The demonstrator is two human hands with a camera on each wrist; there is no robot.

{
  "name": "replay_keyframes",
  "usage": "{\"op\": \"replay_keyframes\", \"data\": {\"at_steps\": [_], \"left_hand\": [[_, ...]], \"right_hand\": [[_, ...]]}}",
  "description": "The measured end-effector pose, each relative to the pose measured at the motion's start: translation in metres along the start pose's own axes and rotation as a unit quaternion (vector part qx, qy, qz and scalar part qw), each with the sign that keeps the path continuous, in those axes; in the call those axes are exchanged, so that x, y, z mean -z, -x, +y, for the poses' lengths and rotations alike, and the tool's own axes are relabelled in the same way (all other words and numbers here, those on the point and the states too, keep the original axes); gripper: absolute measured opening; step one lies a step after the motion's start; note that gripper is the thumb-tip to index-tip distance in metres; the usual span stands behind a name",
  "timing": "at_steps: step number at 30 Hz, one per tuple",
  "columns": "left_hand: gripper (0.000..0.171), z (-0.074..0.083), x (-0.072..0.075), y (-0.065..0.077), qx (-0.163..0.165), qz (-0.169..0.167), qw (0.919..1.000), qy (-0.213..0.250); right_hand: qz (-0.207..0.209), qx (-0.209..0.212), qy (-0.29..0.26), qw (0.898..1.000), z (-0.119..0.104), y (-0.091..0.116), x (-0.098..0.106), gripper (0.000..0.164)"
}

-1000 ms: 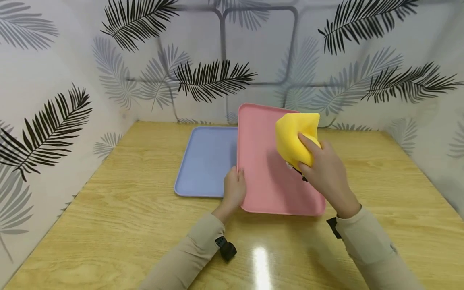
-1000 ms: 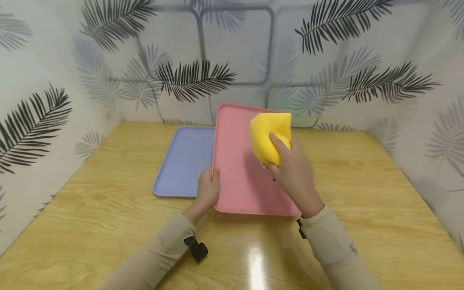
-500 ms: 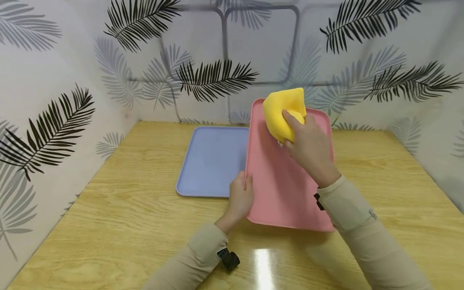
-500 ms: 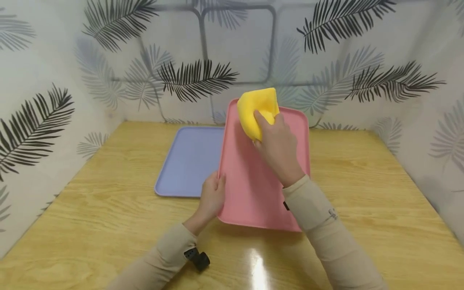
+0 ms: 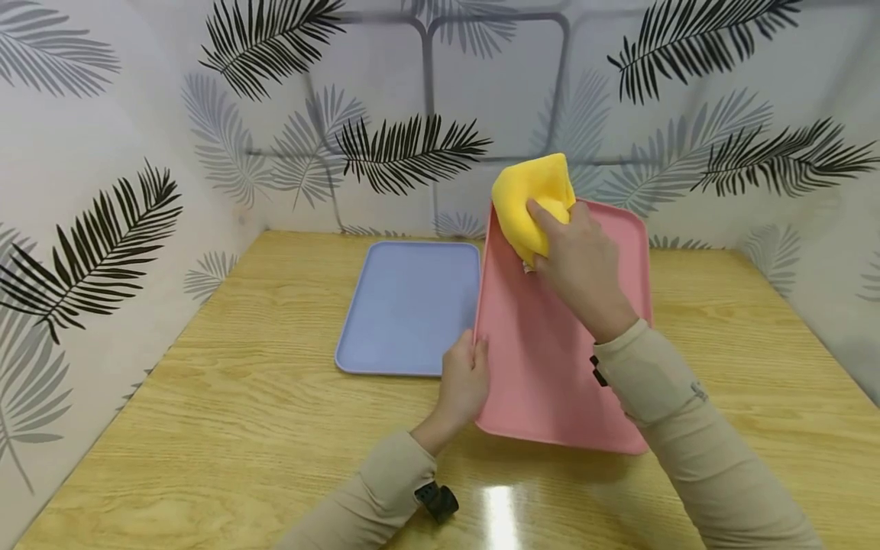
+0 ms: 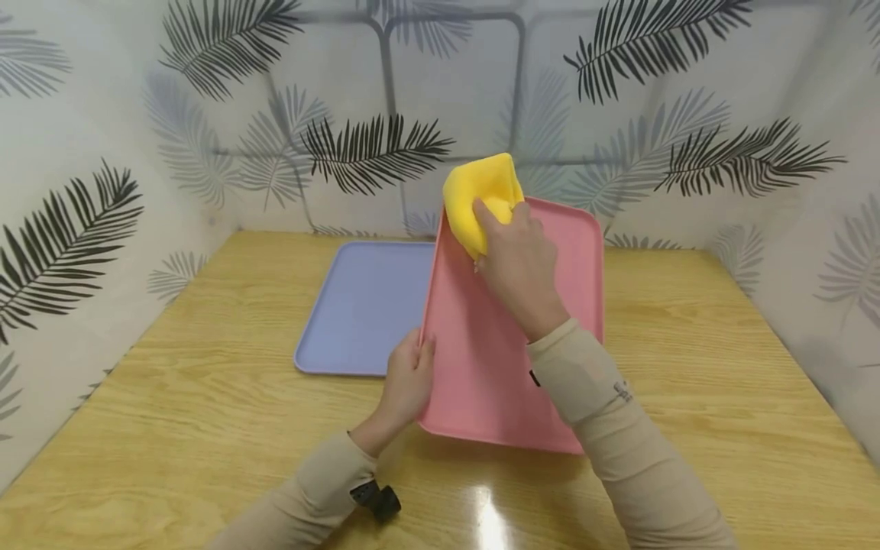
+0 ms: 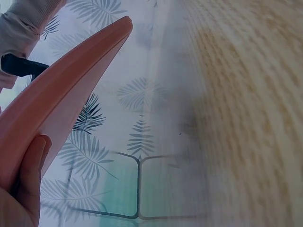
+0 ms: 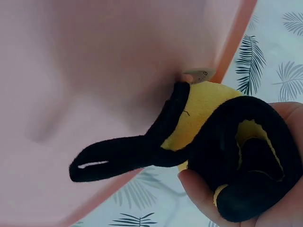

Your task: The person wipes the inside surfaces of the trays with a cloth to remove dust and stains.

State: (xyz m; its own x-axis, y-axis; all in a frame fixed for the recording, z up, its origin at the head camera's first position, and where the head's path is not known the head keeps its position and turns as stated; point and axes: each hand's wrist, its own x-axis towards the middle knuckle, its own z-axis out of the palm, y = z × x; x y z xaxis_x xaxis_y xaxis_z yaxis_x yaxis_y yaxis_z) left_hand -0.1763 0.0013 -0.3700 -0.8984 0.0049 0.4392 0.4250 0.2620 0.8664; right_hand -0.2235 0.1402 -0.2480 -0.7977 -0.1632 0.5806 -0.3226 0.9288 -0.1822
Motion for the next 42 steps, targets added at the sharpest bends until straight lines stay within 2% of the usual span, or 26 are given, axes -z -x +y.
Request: {"op": "replay_keyframes", "data": {"at_steps": [5, 10, 14, 25, 34, 42], "left_hand": [[0.02, 0.005, 0.001, 0.004, -0.01, -0.007, 0.9999, 0.0], [0.017, 0.007, 0.002, 0.008, -0.018, -0.021, 0.9996, -0.004], [0.016, 0.01, 0.003, 0.01, -0.029, -0.019, 0.9993, -0.014], [0.016, 0.013, 0.004, 0.014, -0.062, 0.008, 0.9977, -0.027], [0.015, 0.014, 0.006, 0.015, -0.053, 0.015, 0.9982, -0.02], [0.015, 0.016, 0.009, 0.015, -0.033, 0.02, 0.9993, 0.0]], "right_hand": [[-0.028, -0.006, 0.009, 1.0, -0.003, 0.001, -0.002, 0.064], [-0.05, -0.012, 0.008, 0.999, -0.004, 0.004, -0.002, 0.064], [-0.062, -0.015, 0.008, 0.998, -0.004, 0.005, -0.001, 0.063], [-0.038, -0.001, 0.021, 0.999, -0.002, 0.004, -0.001, 0.062], [-0.067, -0.029, 0.014, 0.997, 0.008, 0.002, 0.001, 0.06], [-0.043, -0.014, 0.016, 0.999, 0.022, 0.003, 0.001, 0.061]]}}
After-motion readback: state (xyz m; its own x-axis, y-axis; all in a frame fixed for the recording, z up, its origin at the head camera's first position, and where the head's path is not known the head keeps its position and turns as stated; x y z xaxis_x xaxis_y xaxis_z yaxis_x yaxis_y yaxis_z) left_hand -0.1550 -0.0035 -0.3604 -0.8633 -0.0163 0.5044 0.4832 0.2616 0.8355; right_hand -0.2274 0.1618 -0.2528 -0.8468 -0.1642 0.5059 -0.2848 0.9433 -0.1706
